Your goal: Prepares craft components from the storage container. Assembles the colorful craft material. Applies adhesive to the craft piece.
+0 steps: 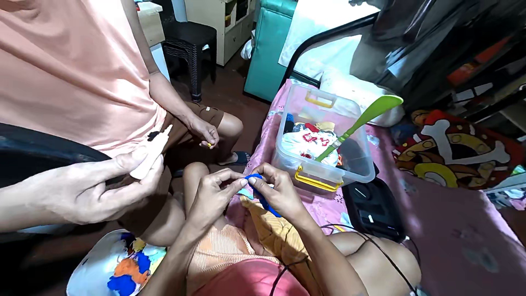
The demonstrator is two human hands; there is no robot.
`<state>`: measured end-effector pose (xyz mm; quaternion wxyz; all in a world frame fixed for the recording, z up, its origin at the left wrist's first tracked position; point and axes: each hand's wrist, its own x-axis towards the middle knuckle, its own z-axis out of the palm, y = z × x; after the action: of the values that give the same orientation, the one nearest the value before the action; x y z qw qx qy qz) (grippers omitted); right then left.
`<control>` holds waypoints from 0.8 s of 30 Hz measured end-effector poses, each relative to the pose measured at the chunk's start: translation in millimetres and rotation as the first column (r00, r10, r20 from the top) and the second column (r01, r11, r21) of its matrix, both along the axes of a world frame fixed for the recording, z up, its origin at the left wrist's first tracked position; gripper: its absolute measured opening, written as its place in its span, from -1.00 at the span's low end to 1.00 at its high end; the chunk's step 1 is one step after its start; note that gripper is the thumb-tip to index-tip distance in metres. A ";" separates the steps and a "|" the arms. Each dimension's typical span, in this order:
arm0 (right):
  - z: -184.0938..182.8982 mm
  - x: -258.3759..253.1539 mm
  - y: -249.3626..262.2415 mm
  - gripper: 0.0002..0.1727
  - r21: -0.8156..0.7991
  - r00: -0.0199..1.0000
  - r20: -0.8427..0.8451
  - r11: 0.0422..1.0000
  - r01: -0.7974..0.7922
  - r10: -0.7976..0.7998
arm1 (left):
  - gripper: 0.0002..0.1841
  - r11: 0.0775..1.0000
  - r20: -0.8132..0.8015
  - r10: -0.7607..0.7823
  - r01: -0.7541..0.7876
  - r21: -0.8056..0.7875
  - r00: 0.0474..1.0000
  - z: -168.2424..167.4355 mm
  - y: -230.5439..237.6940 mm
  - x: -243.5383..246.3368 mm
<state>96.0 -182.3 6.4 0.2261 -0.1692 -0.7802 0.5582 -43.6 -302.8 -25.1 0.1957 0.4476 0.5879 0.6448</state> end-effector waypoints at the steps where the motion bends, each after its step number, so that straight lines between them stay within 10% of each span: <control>1: 2.0 -2.1 0.0 -0.83 -0.007 1.000 0.005 1.000 -0.013 0.013 | -0.91 1.000 0.043 -0.009 0.008 0.012 0.999 -0.3 -0.6 -1.7; 18: 28.9 -35.1 6.0 -0.73 -0.195 0.966 -0.009 0.947 -0.254 0.257 | -0.93 0.980 0.167 0.109 -0.134 0.146 0.980 13.1 -10.9 -12.7; 24: 26.6 -31.7 9.8 -0.78 -0.082 0.976 0.041 0.975 -0.209 0.213 | -0.91 0.944 -0.149 0.245 -0.201 0.260 0.958 4.4 -4.1 -12.8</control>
<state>64.3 -172.5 33.0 0.1397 -0.1077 -0.7770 0.6043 -56.4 -306.9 -20.7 0.0112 0.4545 0.5670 0.6869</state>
